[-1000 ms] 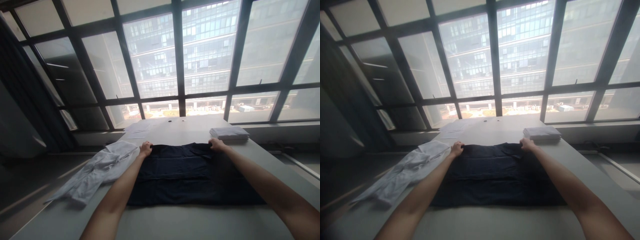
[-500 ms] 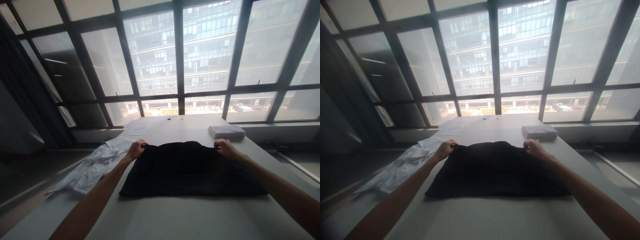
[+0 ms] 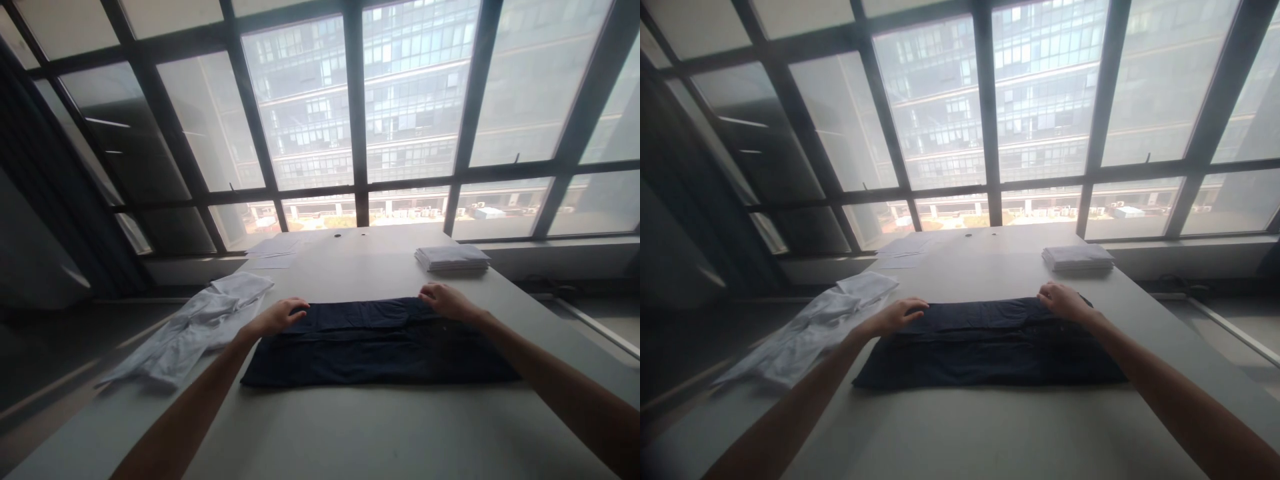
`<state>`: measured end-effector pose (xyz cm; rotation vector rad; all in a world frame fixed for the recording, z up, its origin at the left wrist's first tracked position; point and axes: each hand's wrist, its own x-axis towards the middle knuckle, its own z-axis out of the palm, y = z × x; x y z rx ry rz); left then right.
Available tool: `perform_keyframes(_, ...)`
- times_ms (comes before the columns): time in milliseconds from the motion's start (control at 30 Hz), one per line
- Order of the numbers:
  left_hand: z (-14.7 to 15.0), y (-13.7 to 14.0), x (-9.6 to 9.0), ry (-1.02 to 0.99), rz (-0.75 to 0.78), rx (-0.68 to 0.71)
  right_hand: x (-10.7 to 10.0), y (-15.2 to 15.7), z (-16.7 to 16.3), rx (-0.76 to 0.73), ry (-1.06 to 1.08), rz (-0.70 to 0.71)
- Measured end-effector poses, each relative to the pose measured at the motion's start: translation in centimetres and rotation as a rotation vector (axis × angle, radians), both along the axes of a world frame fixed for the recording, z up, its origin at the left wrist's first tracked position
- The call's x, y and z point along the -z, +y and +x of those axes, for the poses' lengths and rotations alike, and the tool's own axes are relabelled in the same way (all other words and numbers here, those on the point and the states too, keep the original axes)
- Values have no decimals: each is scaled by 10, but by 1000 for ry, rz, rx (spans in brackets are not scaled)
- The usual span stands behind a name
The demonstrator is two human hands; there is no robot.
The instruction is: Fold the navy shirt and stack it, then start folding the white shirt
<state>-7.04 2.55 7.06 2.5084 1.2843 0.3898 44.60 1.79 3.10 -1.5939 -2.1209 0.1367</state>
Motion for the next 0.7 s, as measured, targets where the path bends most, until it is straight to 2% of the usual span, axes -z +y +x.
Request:
perform_keyframes(67,42,1,8,-11,84,-17,2,10,-29,32,-7,26)
perform_keyframes(133,89,1,21,10,134,21,8,18,-64,86,2,21)
perform_keyframes(233,150,2,48,73,160,69,25,23,-113,133,-22,-63)
perform_keyframes(300,174,4,65,106,150,52,37,22,-135,125,-70,-154)
perform_keyframes(367,185,7,79,134,106,17,47,19,-144,82,-119,-213)
perform_keyframes(467,184,12,91,170,49,12,54,17,-144,38,-152,-237)
perform_keyframes(700,179,17,96,171,60,17,51,25,-133,57,-102,-307)
